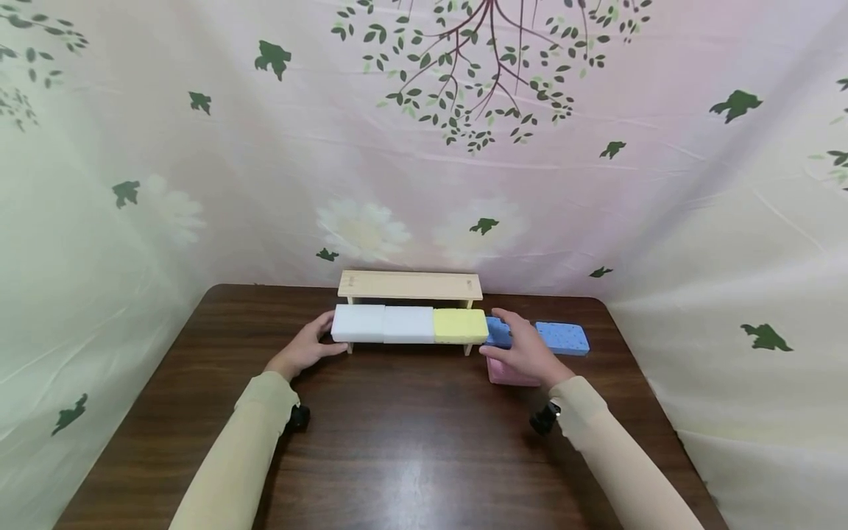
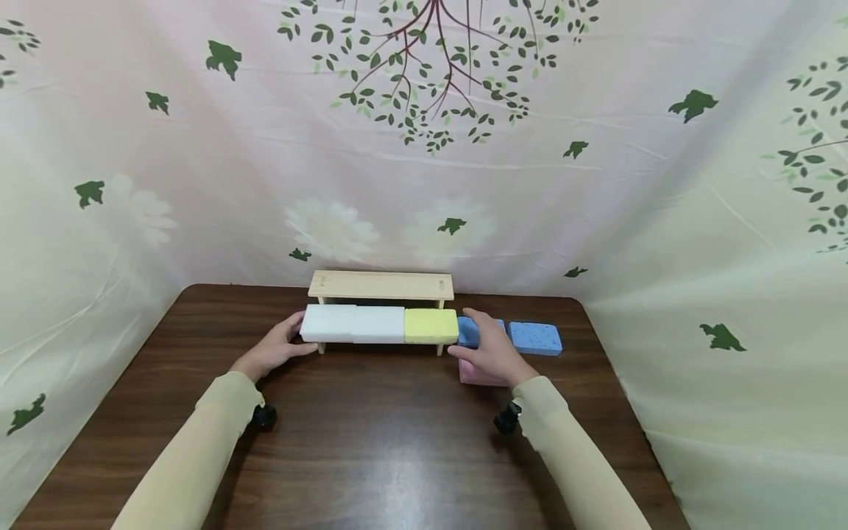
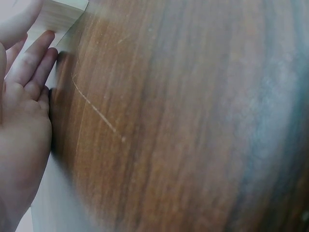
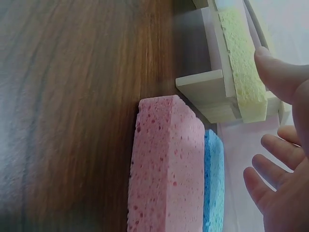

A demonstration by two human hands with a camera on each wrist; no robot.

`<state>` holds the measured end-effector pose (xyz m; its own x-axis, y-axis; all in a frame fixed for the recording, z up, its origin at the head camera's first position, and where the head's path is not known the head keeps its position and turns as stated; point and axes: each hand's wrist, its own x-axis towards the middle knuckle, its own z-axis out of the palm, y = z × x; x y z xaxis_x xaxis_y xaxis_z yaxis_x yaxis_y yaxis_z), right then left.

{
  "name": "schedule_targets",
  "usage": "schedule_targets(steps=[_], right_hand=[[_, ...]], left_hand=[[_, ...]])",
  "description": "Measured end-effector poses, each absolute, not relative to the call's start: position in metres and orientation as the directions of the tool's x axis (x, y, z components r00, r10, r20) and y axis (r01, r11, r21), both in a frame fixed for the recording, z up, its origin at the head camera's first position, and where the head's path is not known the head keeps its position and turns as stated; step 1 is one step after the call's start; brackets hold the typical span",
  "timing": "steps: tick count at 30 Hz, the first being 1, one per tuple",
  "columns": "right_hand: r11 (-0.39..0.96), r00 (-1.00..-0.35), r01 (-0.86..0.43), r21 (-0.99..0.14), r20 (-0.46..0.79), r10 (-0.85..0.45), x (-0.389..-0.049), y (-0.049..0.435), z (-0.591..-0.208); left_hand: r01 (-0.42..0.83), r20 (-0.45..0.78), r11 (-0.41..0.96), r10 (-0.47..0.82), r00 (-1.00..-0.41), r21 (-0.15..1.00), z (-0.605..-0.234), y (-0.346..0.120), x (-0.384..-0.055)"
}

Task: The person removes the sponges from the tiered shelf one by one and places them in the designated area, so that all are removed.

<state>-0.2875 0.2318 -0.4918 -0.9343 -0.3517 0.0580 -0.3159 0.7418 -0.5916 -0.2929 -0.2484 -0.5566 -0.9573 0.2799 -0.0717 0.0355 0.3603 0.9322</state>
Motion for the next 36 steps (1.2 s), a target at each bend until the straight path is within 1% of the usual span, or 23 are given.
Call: schedule_targets(steps=[4, 10, 17, 20, 36], right_hand=[[0.745, -0.932, -0.324, -0.584, 0.062, -0.357, -0.294, 0.227, -0.490], [0.753, -0.940, -0.272, -0.600, -0.001, -0.340, -0.299, 0.221, -0.488], [0.758, -0.945, -0.214, -0.616, -0.065, -0.320, -0.301, 0.214, -0.487], [0.763, -0.946, -0.205, -0.613, -0.076, -0.316, -0.303, 0.213, -0.488], [0.768, -0.943, -0.243, -0.592, -0.040, -0.329, -0.310, 0.206, -0.497]], left_hand=[[0.043, -0.061, 0.363, 0.269, -0.961, 0.931, -0.554, -0.247, -0.293], [0.034, -0.070, 0.372, 0.263, -0.962, 0.928, -0.554, -0.247, -0.293], [-0.002, -0.097, 0.337, 0.266, -0.959, 0.942, -0.526, -0.238, -0.278], [-0.002, -0.095, 0.330, 0.265, -0.959, 0.944, -0.525, -0.238, -0.278], [0.006, -0.089, 0.325, 0.278, -0.957, 0.946, -0.528, -0.238, -0.278]])
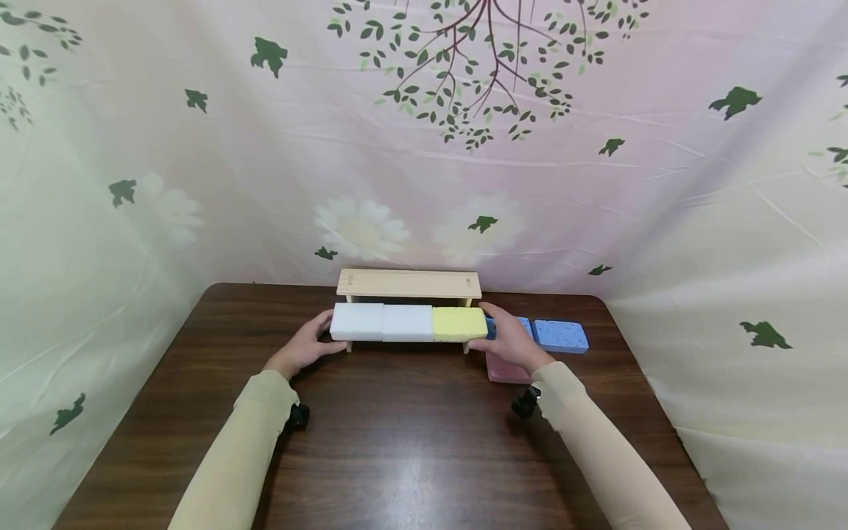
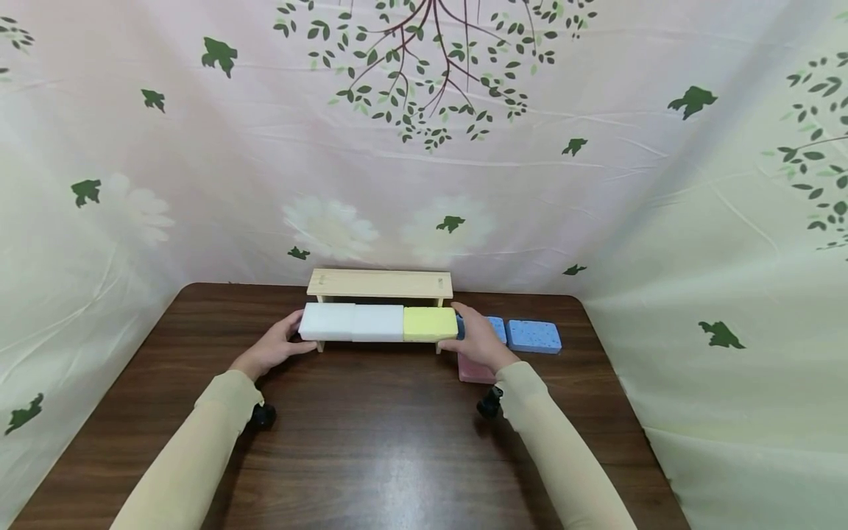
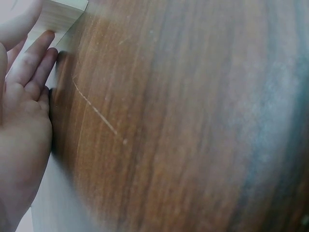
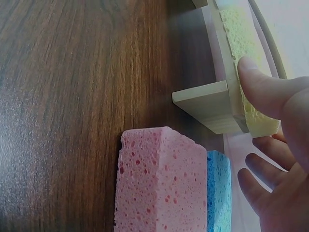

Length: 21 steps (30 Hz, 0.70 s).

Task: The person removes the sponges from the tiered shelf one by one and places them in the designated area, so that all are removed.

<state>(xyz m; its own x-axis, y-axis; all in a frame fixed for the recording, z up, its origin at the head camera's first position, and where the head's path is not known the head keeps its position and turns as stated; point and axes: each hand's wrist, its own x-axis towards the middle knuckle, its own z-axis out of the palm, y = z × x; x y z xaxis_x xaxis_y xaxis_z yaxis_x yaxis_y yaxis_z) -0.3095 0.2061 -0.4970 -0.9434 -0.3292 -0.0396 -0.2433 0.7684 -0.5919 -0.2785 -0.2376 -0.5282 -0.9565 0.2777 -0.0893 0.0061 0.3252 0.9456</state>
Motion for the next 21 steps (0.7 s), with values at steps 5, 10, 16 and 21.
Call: schedule_targets(steps=[5, 10, 16, 21], right_hand=[[0.763, -0.940, -0.267, -0.589, -0.015, -0.341, -0.3103, 0.2060, -0.4993], [0.760, -0.944, -0.258, -0.596, -0.011, -0.329, -0.3097, 0.2074, -0.5009], [0.753, -0.948, -0.248, -0.610, -0.005, -0.317, -0.3092, 0.2086, -0.5027], [0.751, -0.948, -0.261, -0.606, 0.014, -0.318, -0.3092, 0.2102, -0.5039]], left_hand=[[0.008, -0.090, 0.330, 0.281, -0.955, 0.944, -0.5287, -0.2377, -0.2787], [0.012, -0.085, 0.323, 0.284, -0.955, 0.946, -0.5276, -0.2378, -0.2783], [0.007, -0.089, 0.318, 0.284, -0.955, 0.948, -0.5265, -0.2379, -0.2777], [0.014, -0.088, 0.334, 0.289, -0.953, 0.943, -0.5271, -0.2379, -0.2781]])
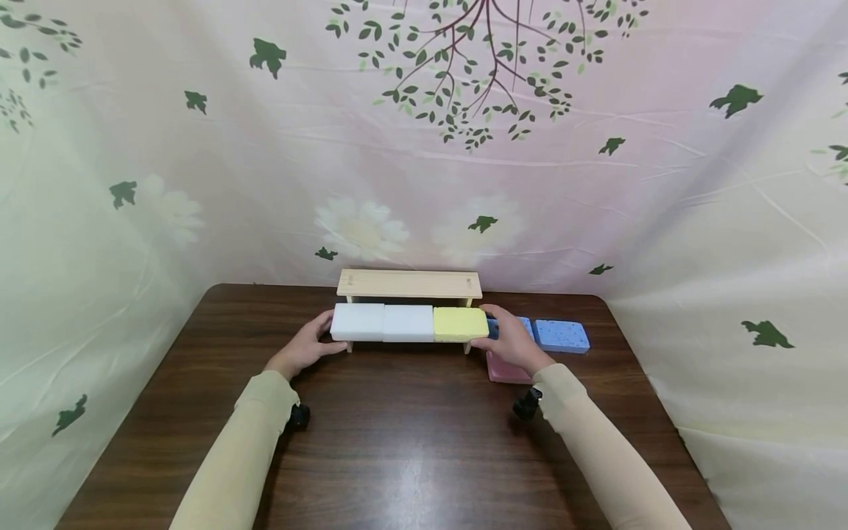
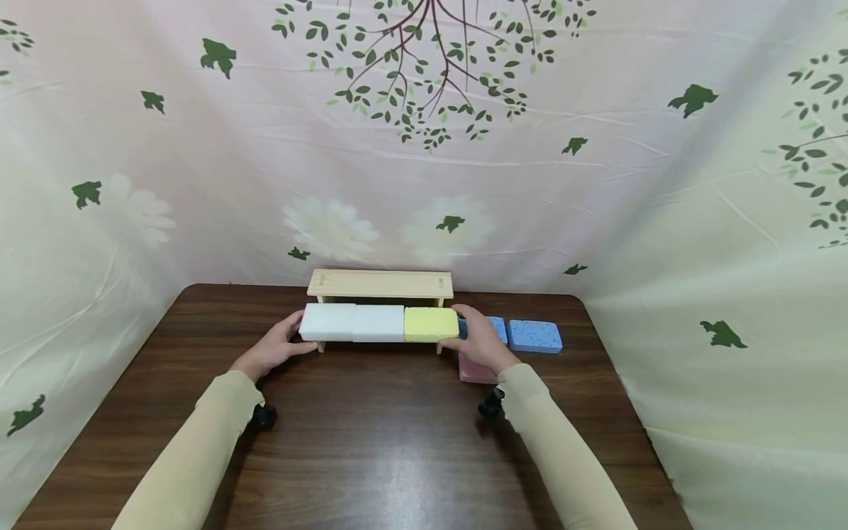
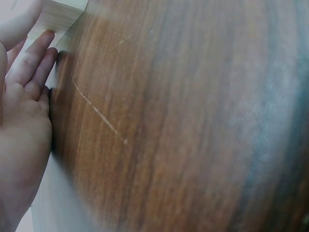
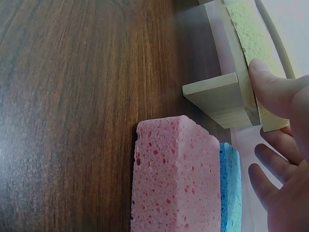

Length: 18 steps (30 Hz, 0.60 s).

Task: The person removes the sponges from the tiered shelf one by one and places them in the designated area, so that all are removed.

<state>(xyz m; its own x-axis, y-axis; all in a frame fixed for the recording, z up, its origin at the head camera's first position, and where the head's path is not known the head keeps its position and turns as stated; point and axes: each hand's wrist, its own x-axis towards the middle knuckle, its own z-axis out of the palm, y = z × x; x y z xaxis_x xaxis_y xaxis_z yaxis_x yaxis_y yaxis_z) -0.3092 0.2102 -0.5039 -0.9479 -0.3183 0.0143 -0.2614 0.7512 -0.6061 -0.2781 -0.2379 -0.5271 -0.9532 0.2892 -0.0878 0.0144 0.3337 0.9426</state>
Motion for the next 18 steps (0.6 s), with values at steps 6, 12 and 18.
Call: schedule_targets(steps=[6, 12, 18], right_hand=[[0.740, -0.945, -0.283, -0.611, 0.044, -0.325, -0.308, 0.214, -0.505], [0.740, -0.952, -0.267, -0.617, 0.053, -0.300, -0.305, 0.218, -0.504], [0.752, -0.957, -0.260, -0.605, 0.057, -0.285, -0.299, 0.220, -0.498]], left_hand=[[0.010, -0.090, 0.329, 0.289, -0.953, 0.944, -0.528, -0.238, -0.279], [0.010, -0.092, 0.334, 0.291, -0.952, 0.943, -0.527, -0.238, -0.279], [-0.002, -0.102, 0.333, 0.283, -0.954, 0.943, -0.525, -0.238, -0.277]])
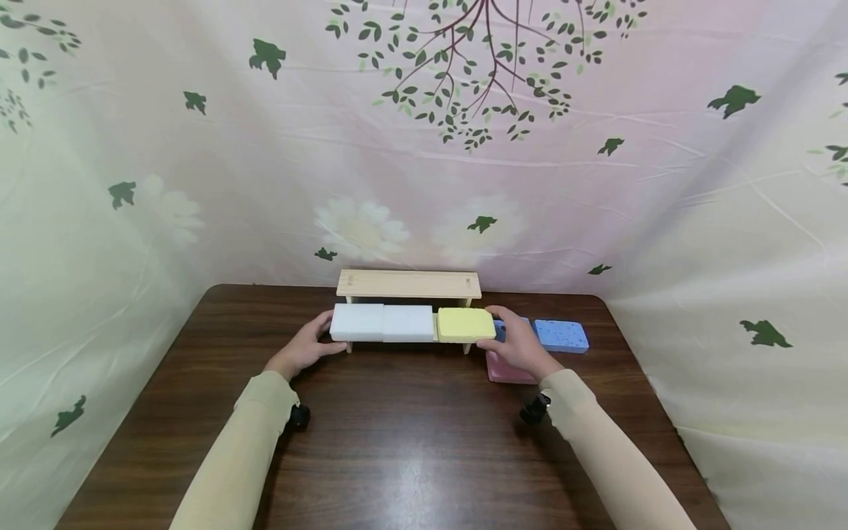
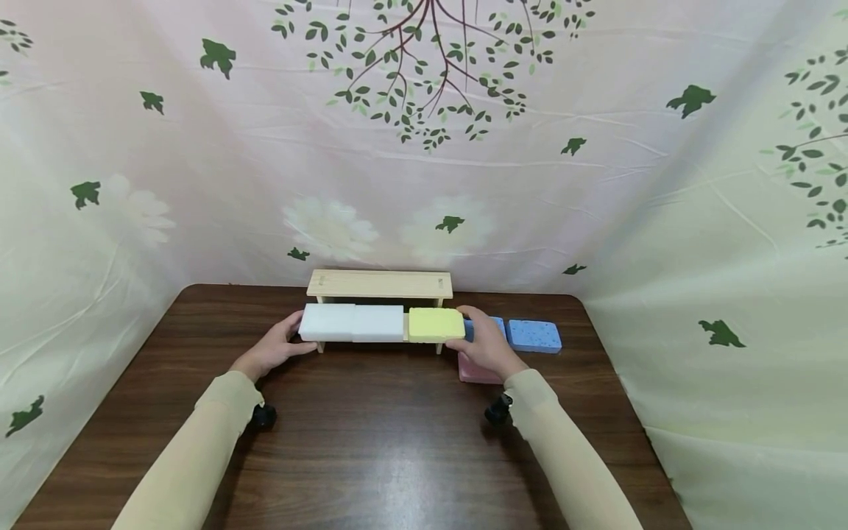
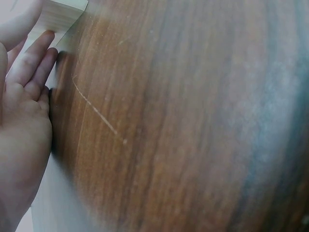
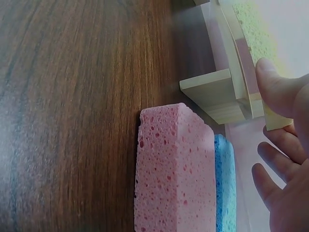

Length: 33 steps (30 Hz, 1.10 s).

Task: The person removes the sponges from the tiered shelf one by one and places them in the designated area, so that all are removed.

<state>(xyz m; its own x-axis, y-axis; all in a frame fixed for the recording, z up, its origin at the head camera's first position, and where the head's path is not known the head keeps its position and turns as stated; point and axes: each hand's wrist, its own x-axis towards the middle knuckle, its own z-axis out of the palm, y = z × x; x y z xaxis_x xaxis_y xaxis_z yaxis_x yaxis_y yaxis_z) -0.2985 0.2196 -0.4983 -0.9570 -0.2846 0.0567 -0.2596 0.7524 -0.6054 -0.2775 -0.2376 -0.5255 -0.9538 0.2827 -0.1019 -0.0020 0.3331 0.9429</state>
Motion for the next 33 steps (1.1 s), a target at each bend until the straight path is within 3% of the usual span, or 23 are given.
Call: schedule_targets(steps=[20, 33], right_hand=[[0.748, -0.941, -0.329, -0.577, 0.136, -0.308, -0.287, 0.242, -0.490], [0.735, -0.954, -0.280, -0.617, 0.096, -0.284, -0.275, 0.269, -0.493]], left_hand=[[-0.003, -0.102, 0.342, 0.272, -0.957, 0.940, -0.539, -0.240, -0.285], [0.026, -0.079, 0.361, 0.271, -0.959, 0.932, -0.556, -0.246, -0.293]])
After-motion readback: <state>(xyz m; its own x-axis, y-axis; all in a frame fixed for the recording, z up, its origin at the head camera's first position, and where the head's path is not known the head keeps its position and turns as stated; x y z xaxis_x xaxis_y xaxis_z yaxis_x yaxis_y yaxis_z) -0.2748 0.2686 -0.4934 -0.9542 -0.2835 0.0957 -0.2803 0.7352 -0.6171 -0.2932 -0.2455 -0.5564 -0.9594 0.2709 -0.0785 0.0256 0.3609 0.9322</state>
